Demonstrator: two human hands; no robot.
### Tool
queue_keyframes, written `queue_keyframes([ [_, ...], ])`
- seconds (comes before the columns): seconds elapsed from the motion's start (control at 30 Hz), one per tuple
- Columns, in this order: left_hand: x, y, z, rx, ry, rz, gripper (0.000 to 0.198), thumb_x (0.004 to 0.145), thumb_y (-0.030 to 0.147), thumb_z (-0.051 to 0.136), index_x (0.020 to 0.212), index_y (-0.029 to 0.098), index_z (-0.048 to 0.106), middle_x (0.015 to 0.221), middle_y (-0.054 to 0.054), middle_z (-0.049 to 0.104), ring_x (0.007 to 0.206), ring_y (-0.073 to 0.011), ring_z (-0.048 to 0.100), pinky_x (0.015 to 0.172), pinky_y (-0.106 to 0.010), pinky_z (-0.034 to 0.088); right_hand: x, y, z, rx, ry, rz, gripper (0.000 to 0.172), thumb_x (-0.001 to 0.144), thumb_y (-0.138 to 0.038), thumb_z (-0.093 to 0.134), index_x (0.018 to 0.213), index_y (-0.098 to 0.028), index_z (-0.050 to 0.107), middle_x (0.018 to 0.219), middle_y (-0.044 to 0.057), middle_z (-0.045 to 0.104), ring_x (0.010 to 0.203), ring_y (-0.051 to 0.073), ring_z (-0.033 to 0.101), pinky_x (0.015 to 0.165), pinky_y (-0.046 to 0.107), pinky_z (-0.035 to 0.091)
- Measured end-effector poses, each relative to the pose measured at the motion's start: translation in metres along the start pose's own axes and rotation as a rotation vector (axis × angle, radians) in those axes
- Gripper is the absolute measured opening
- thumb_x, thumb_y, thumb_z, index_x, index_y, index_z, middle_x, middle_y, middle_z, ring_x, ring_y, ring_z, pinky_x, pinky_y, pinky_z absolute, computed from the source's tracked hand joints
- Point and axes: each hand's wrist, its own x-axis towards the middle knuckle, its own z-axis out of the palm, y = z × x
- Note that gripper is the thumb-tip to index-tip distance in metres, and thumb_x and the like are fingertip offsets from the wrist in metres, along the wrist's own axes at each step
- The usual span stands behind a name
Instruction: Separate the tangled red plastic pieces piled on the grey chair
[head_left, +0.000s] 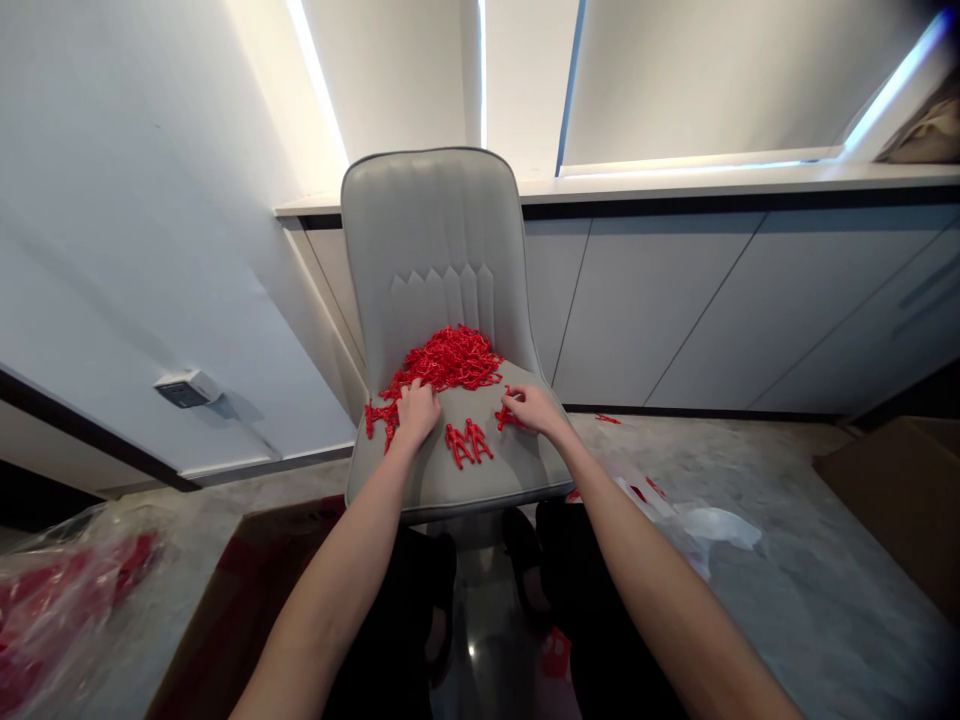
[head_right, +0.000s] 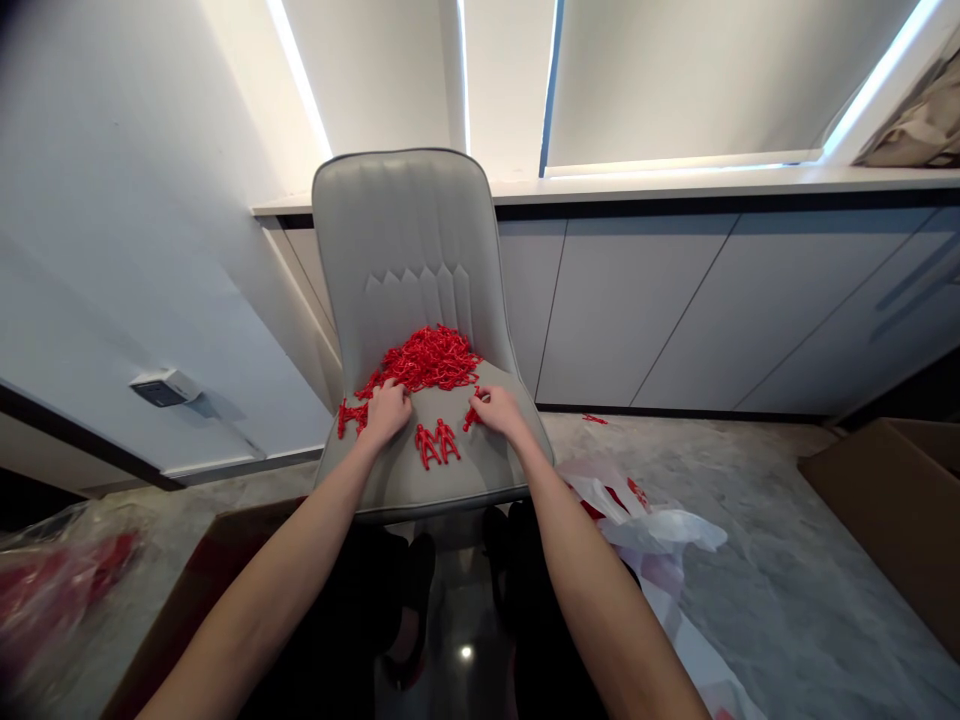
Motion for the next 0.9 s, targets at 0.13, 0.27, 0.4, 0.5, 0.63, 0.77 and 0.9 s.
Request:
queue_keyframes([
  [0.13,-0.001,0.002,0.002,0.031,-0.048,0.050,0.035,0.091,0.018,0.040,0.110,0.017,0.070,0.136,-0.018,0.056,0.119,-0.0373,0.051,0.090,-0.049,0.048,-0.001,0.001,0.000,0.021,-0.010,0.005,0.013,0.081,-0.026,0.058,0.075,-0.018,0.066,0.062,0.001,0.066,0.062,0.015,0.059,0.059,0.024,0.035],
  [0.27,0.001,0.001,0.003,0.058,-0.069,0.062,0.037,0.093,0.019,0.037,0.112,0.016,0.070,0.131,-0.020,0.057,0.120,-0.0375,0.051,0.093,-0.050,0.047,-0.001,0.001,-0.001,0.070,-0.012,0.016,0.010,0.080,-0.024,0.060,0.073,-0.018,0.065,0.060,0.000,0.064,0.062,0.015,0.059,0.059,0.024,0.036],
  [0.4,0.001,0.001,0.002,0.076,-0.085,0.054,0.038,0.094,0.018,0.037,0.112,0.015,0.070,0.125,-0.021,0.059,0.118,-0.0365,0.053,0.092,-0.048,0.047,0.000,0.000,-0.001,0.174,-0.025,0.063,0.004,0.080,-0.021,0.060,0.079,-0.018,0.063,0.063,0.000,0.065,0.060,0.014,0.061,0.057,0.023,0.039],
  [0.5,-0.001,0.000,0.000,0.083,-0.096,0.048,0.039,0.093,0.014,0.036,0.112,0.016,0.070,0.123,-0.020,0.061,0.117,-0.0357,0.054,0.092,-0.048,0.047,-0.001,-0.003,0.000,0.297,-0.046,0.118,0.017,0.084,-0.017,0.054,0.101,-0.018,0.057,0.072,0.001,0.067,0.058,0.013,0.064,0.054,0.022,0.044],
  [0.63,-0.001,-0.001,-0.003,0.086,-0.106,0.043,0.037,0.092,0.013,0.036,0.106,0.017,0.070,0.120,-0.019,0.065,0.116,-0.0353,0.056,0.095,-0.050,0.045,-0.005,-0.009,-0.001,0.438,-0.063,0.161,0.037,0.084,-0.008,0.049,0.119,-0.019,0.046,0.069,-0.002,0.065,0.058,0.013,0.066,0.052,0.021,0.049],
  [0.77,0.002,0.000,-0.003,0.068,-0.111,0.029,0.032,0.090,0.012,0.040,0.106,0.016,0.068,0.113,-0.019,0.069,0.111,-0.0332,0.060,0.095,-0.049,0.044,-0.009,-0.013,-0.004,0.702,-0.154,0.166,0.035,0.080,-0.006,0.061,0.111,-0.021,0.052,0.067,-0.003,0.065,0.060,0.013,0.068,0.055,0.021,0.053],
  [0.9,0.005,0.002,0.002,0.029,-0.113,-0.006,0.034,0.088,0.008,0.040,0.110,0.015,0.066,0.112,-0.021,0.069,0.111,-0.0339,0.062,0.094,-0.049,0.044,-0.011,-0.015,-0.004,0.884,-0.172,0.173,0.038,0.073,-0.009,0.076,0.099,-0.022,0.051,0.073,0.000,0.070,0.068,0.016,0.072,0.059,0.024,0.057],
])
